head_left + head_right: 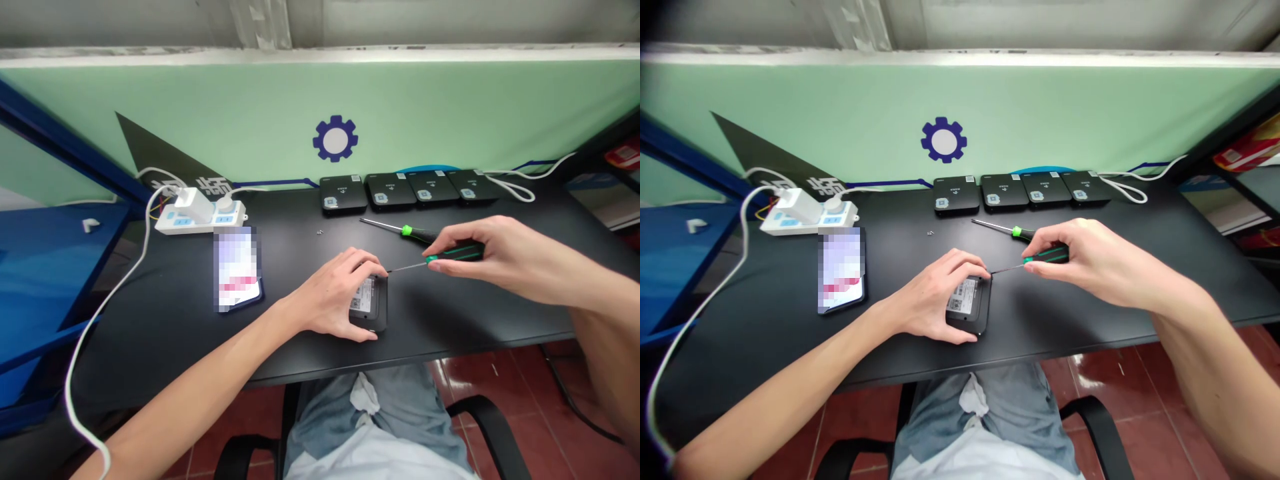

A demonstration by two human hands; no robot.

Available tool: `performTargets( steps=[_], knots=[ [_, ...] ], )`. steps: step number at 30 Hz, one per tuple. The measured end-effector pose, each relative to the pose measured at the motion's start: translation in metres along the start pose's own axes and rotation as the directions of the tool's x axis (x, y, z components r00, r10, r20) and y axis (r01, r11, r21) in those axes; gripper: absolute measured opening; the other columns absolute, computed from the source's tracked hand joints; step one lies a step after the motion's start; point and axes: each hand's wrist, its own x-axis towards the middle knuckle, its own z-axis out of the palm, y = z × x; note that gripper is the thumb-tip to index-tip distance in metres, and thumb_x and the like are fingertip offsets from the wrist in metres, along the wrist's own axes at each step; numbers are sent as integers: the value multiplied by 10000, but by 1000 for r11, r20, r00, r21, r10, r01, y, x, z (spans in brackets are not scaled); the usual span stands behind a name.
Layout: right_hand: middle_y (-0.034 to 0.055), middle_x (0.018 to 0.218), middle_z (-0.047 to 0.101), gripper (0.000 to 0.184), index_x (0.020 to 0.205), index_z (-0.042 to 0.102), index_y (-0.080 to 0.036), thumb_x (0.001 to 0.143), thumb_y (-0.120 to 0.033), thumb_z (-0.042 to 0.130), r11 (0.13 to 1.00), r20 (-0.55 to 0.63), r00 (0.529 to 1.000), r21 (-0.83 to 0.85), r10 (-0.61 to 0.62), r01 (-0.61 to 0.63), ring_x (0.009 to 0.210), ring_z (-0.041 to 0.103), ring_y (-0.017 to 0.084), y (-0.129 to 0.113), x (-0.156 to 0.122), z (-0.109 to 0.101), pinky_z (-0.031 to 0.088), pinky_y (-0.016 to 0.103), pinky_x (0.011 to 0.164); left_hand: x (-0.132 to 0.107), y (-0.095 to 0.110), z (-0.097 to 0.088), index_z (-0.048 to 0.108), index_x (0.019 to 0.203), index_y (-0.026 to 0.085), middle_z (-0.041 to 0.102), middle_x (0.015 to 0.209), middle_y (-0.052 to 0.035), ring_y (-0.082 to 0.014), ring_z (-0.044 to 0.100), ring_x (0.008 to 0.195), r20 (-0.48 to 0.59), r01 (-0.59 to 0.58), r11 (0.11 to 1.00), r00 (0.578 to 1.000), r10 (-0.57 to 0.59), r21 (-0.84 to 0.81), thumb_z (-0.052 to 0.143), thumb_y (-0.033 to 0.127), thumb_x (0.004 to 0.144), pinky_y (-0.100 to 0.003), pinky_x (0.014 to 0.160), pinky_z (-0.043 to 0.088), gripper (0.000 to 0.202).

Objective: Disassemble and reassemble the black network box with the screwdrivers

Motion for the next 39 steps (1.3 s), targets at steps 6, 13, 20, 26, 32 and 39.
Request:
performTargets(
  steps=[6, 13, 20, 26, 32, 39],
  knots=[
    [35, 982, 848, 538, 1018, 904, -323, 887, -829, 779, 983, 169, 982, -152, -80, 107, 743, 677, 239, -13, 37, -23, 464, 402, 675, 0, 1, -1, 609, 1437, 221, 677, 1498, -190, -419, 660, 1352, -8, -10, 1000, 1000, 10, 3, 1048, 543, 775, -571, 1172, 579, 858],
    [7, 917, 833, 477, 1015, 905, -338, 889, -784, 798, 978, 224, 968, -146, -110, 146, 713, 667, 219, -11, 52, -26, 472, 390, 680, -1, 1, 1, 590, 1456, 218, 683, 1519, -196, -421, 662, 1369, -12, -7, 1000, 1000, 7, 2, 1050, 545, 768, -563, 1177, 574, 890],
    [59, 1050, 874, 550, 1038, 927, -293, 854, -811, 897, 983, 188, 981, 182, -43, 8, 992, 760, 304, 29, 39, -11, 523, 426, 909, -1, 0, 1, 601, 1475, 239, 701, 1570, -191, -423, 673, 1414, -5, -18, 1000, 1000, 18, -9, 1033, 537, 782, -571, 1227, 544, 869],
    [58, 886, 816, 562, 1034, 922, -232, 800, -739, 976, 895, 172, 983, 425, 65, -133, 842, 669, 211, 58, 28, 18, 461, 350, 775, -1, 0, 0, 597, 1443, 243, 713, 1565, -184, -412, 678, 1408, -19, -49, 999, 999, 49, -16, 1044, 510, 788, -563, 1218, 539, 837],
    [57, 806, 749, 583, 1056, 911, -198, 785, -709, 986, 816, 119, 980, 544, 157, -196, 711, 532, 157, 63, 16, 40, 297, 319, 618, -1, 4, -3, 630, 1368, 250, 696, 1521, -184, -407, 660, 1366, -54, -32, 997, 998, 28, -77, 1063, 487, 760, -568, 1188, 566, 783],
    [40, 796, 728, 568, 1080, 897, -204, 801, -691, 986, 777, 95, 984, 604, 153, -179, 677, 496, 132, 60, 8, 48, 298, 311, 610, -4, 10, -5, 599, 1275, 261, 650, 1507, -177, -395, 640, 1385, -89, -4, 992, 996, -8, -129, 1097, 409, 704, -566, 1193, 561, 772]
  ],
)
